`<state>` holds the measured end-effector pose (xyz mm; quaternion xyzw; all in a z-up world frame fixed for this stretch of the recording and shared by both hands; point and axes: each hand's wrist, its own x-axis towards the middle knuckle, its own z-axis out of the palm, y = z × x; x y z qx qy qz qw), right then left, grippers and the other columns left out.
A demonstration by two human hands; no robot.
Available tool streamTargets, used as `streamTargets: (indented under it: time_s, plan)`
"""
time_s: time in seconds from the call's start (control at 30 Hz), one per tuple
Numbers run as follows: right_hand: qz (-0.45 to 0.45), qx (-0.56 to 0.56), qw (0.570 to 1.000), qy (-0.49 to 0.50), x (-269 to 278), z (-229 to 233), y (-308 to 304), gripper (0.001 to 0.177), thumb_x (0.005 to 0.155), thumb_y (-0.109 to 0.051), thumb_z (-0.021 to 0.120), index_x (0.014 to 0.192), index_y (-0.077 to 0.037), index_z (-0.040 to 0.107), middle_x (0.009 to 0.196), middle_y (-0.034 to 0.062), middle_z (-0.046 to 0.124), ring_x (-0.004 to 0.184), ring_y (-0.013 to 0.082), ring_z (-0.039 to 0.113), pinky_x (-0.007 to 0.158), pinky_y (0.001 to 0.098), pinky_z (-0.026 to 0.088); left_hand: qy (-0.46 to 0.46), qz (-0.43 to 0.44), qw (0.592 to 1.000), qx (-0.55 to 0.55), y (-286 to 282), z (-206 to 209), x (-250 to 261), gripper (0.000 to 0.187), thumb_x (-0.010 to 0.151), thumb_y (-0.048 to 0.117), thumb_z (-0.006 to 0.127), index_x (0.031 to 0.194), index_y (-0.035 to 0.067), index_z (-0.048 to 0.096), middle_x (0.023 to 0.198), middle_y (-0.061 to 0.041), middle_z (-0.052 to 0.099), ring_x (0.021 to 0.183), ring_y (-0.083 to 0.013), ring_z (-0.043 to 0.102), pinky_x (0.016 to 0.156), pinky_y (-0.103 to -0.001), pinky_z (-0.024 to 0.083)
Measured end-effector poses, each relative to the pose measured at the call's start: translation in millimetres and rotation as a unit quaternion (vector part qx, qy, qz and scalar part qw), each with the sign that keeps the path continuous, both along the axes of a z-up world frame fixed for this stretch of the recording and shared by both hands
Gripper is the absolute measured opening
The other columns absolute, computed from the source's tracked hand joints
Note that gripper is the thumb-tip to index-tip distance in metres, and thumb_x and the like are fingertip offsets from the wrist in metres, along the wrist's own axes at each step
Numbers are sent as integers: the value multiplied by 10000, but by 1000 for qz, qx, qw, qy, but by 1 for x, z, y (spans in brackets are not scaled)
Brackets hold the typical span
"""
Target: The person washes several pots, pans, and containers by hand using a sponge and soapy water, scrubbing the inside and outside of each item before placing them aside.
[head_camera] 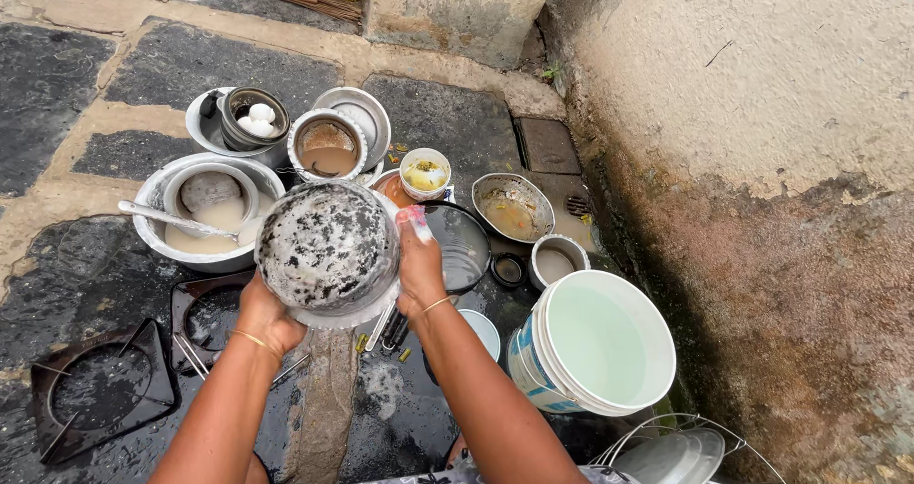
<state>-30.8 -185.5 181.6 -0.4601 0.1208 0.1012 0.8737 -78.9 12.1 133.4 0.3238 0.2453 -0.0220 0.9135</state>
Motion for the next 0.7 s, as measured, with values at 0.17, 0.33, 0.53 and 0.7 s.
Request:
streamTargets:
  time_s: [0.17,0.33,0.53,0.7]
  plan:
    - [-166,-44,981,-86,-5,-54,36,412,1049,-379,650,1264,-27,661,1201,78,722,1005,150,687,880,353,562,-7,131,990,-58,-34,20,-9,691,969,642,358,1421,168,579,1434,-41,616,1265,-254,603,1080,-531,453]
    - [44,-62,997,-21,30,-53,-13,347,1002,-290,600,1141,18,678,1025,145,726,854,255,699,765,449,572,38,-93,995,28,-4,20,5,725,952,654,478,1418,112,601,1462,-103,638,1288,-302,626,1075,-544,494]
    - [-168,2,980,-111,12,-82,21,361,1069,-300,577,1233,10,661,1144,112,729,947,172,701,829,365,582,-39,183,971,-146,-41,2,-5,740,896,694,437,1376,155,598,1378,-60,653,1207,-284,648,1020,-516,513]
    - [-115,30,993,-25,18,-82,29,402,1016,-312,567,1132,67,639,1039,175,717,864,289,714,770,476,604,-108,161,980,48,-16,-12,19,665,982,532,625,1374,0,560,1385,-207,616,1213,-346,627,1049,-555,517]
